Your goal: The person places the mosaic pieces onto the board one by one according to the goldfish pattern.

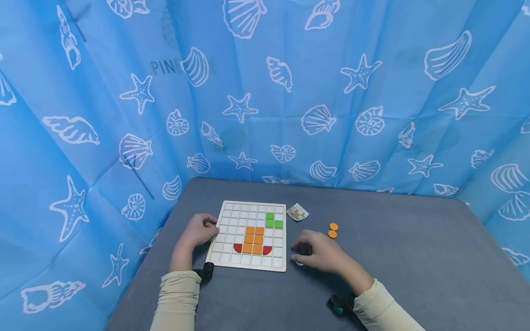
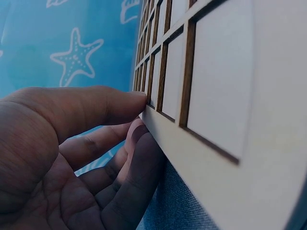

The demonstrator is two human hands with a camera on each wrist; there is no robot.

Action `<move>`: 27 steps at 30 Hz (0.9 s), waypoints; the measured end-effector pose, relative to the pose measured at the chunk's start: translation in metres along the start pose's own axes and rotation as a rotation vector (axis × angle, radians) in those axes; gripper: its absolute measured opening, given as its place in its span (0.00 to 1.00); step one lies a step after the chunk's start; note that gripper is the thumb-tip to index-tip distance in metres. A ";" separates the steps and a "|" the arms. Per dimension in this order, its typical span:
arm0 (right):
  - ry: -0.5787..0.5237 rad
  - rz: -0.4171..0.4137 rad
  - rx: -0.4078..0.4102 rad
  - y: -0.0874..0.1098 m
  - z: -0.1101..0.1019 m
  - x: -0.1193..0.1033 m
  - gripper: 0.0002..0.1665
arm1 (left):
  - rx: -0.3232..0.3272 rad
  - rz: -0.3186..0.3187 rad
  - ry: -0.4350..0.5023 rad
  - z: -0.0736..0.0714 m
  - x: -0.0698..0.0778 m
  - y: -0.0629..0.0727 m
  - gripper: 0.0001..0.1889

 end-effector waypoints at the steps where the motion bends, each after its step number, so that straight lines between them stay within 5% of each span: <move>1: 0.006 -0.001 -0.006 0.003 0.000 0.001 0.13 | -0.001 0.002 -0.001 0.000 0.000 0.000 0.18; 13: 0.035 0.072 -0.091 0.017 0.002 0.008 0.15 | 0.015 -0.019 -0.012 0.001 0.002 0.002 0.18; 27: 0.021 0.091 -0.078 0.021 0.002 0.003 0.09 | 0.008 -0.013 0.002 0.001 0.002 0.001 0.18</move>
Point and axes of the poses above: each hand's wrist, its own y-axis away from the middle knuckle, its own z-axis out of the palm, x = y × z, the point moved 3 cm from there along -y, towards the middle knuckle
